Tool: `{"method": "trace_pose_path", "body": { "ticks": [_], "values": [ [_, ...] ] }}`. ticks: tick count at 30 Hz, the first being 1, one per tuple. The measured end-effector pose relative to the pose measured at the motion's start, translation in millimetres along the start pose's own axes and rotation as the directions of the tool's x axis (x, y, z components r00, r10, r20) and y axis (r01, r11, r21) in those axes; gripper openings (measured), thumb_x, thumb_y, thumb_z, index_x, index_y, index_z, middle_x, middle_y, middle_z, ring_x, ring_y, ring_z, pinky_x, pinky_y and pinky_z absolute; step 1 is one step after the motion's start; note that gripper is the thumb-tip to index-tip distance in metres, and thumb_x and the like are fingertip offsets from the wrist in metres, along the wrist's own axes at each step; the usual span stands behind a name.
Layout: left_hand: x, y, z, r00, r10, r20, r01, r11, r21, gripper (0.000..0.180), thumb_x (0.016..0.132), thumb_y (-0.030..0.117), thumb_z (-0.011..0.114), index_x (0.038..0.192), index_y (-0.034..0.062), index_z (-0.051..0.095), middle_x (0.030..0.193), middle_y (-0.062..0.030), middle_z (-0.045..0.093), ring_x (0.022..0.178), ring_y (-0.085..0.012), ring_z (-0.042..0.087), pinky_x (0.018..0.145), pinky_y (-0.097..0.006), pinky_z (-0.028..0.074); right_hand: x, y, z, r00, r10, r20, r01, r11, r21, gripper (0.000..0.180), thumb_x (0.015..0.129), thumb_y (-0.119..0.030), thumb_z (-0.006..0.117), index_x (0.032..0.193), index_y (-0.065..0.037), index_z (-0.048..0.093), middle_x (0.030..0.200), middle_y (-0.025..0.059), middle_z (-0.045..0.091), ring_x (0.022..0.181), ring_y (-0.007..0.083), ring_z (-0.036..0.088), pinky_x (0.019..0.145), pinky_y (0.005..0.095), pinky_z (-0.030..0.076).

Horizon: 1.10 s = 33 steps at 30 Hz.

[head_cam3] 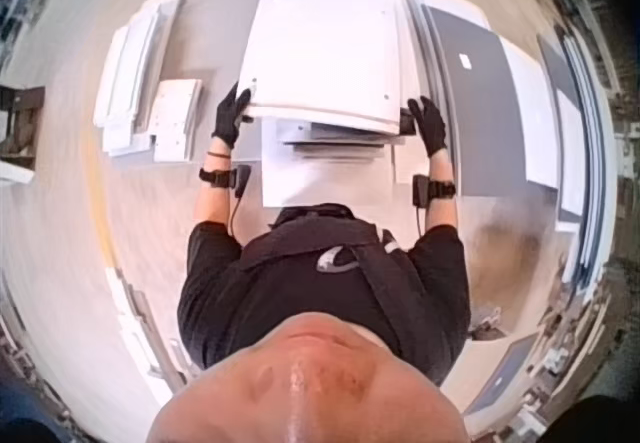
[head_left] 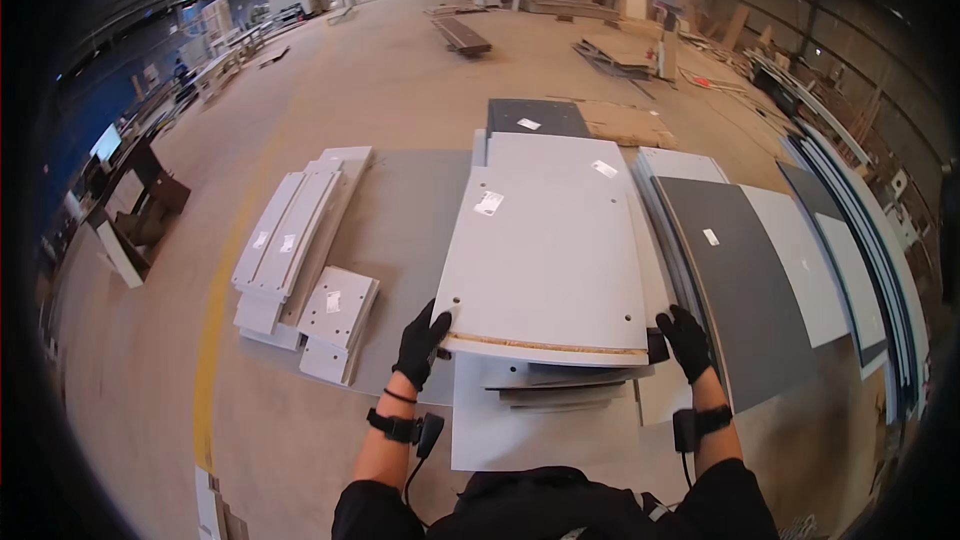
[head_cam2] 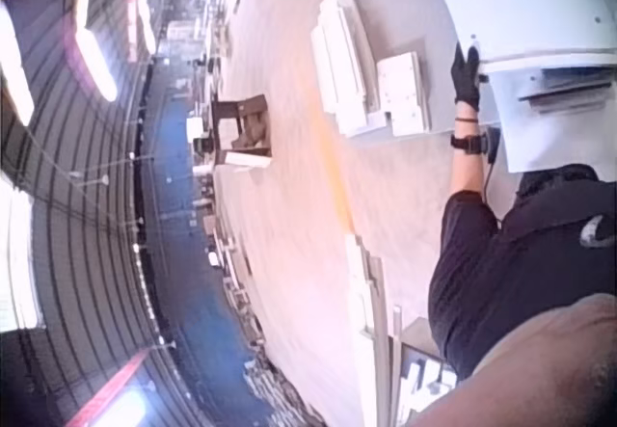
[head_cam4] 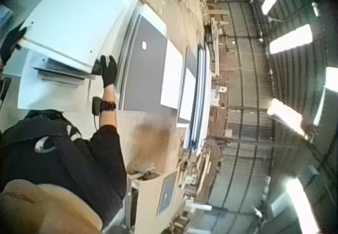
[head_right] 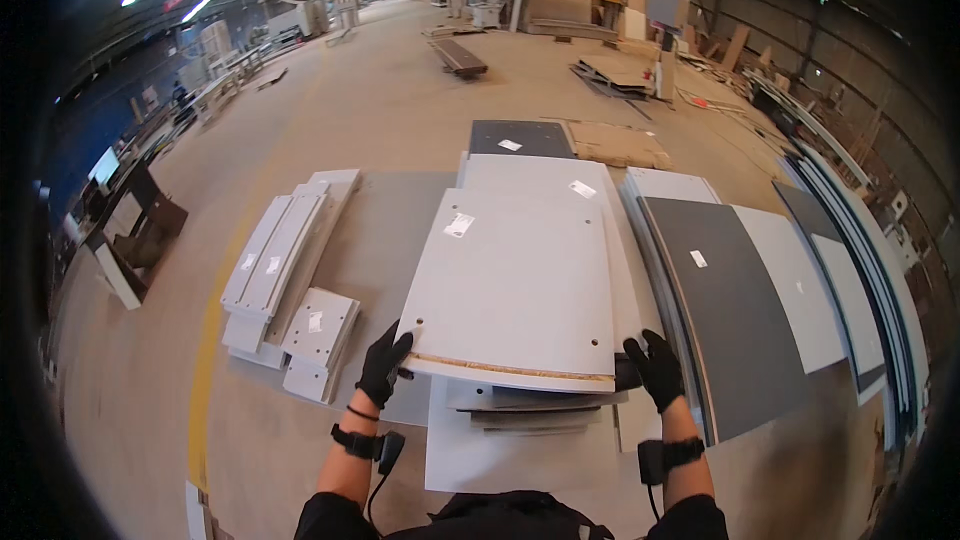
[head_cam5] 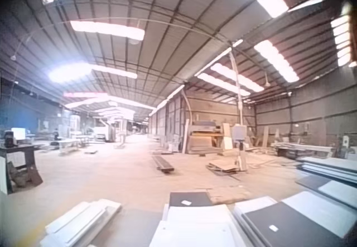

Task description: Organizing and laying out furniture panels and components on a brown paper covered work table.

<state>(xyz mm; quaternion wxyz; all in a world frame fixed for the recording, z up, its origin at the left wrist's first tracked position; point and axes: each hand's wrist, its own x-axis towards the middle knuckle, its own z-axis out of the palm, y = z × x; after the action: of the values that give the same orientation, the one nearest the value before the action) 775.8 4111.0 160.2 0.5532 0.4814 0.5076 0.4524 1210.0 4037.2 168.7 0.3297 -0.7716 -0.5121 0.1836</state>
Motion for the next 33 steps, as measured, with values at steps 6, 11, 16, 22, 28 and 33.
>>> {"method": "trace_pose_path", "body": {
  "ticks": [6, 11, 16, 22, 28, 33],
  "values": [
    [-40, 3, 42, 0.999, -0.048, -0.006, 0.048, 0.962, 0.269, 0.053, 0.086, 0.034, 0.055, 0.131, 0.0111, 0.04, 0.07, -0.0082, 0.06, 0.046, -0.0117, 0.055, 0.041, -0.026, 0.045, 22, -8, -3, 0.993, 0.032, 0.113, -0.033, 0.999, 0.006, 0.064, 0.075, -0.05, 0.063, 0.114, 0.0, 0.055, 0.109, 0.0185, 0.06, 0.098, 0.0276, 0.059, 0.084, 0.034, 0.046],
    [-45, 2, 71, 0.998, -0.055, -0.012, 0.056, 0.945, 0.323, 0.063, 0.084, 0.033, 0.06, 0.134, 0.0025, 0.034, 0.073, -0.0091, 0.062, 0.053, -0.0114, 0.055, 0.046, -0.026, 0.046, 38, 21, -11, 0.983, -0.02, 0.184, 0.021, 1.0, -0.005, 0.061, 0.075, -0.056, 0.058, 0.103, -0.002, 0.062, 0.098, 0.0167, 0.064, 0.09, 0.028, 0.061, 0.081, 0.0359, 0.045],
    [-39, -21, 62, 1.0, 0.014, -0.011, -0.012, 0.986, 0.167, 0.056, 0.085, 0.021, 0.059, 0.132, 0.0003, 0.038, 0.112, -0.0096, 0.056, 0.095, -0.0142, 0.053, 0.081, -0.026, 0.043, 28, 5, -17, 0.973, 0.081, 0.215, -0.092, 0.995, 0.039, 0.066, 0.075, -0.063, 0.053, 0.108, -0.006, 0.061, 0.101, 0.0165, 0.063, 0.095, 0.0286, 0.06, 0.084, 0.035, 0.045],
    [-43, -8, 68, 0.999, -0.031, 0.012, 0.029, 0.993, 0.116, 0.049, 0.086, 0.02, 0.057, 0.13, 0.0036, 0.043, 0.107, -0.0047, 0.059, 0.088, -0.0112, 0.055, 0.073, -0.024, 0.046, 26, 9, -23, 0.965, 0.04, 0.259, -0.061, 0.995, 0.073, 0.064, 0.077, -0.063, 0.05, 0.099, -0.004, 0.064, 0.092, 0.017, 0.065, 0.087, 0.0291, 0.062, 0.079, 0.0366, 0.046],
    [-64, -32, 77, 0.993, 0.119, 0.005, -0.118, 0.982, 0.144, 0.044, 0.086, 0.02, 0.056, 0.124, 0.0015, 0.047, 0.105, -0.0069, 0.059, 0.088, -0.0133, 0.055, 0.077, -0.027, 0.046, 10, 31, -30, 0.961, 0.016, 0.277, -0.019, 1.0, 0.007, 0.07, 0.075, -0.066, 0.049, 0.099, -0.001, 0.058, 0.094, 0.0212, 0.061, 0.089, 0.0336, 0.059, 0.079, 0.0391, 0.046],
    [-93, -21, 85, 0.948, -0.128, 0.291, 0.16, 0.983, -0.087, 0.042, 0.081, 0.015, 0.061, 0.117, -0.0022, 0.046, 0.102, -0.0096, 0.057, 0.085, -0.0175, 0.057, 0.076, -0.032, 0.047, -67, 52, -95, 0.862, 0.075, 0.501, -0.138, 0.986, 0.09, 0.066, 0.078, -0.058, 0.055, 0.112, -0.002, 0.056, 0.105, 0.0173, 0.061, 0.097, 0.027, 0.058, 0.085, 0.0344, 0.043]
  ]
}}
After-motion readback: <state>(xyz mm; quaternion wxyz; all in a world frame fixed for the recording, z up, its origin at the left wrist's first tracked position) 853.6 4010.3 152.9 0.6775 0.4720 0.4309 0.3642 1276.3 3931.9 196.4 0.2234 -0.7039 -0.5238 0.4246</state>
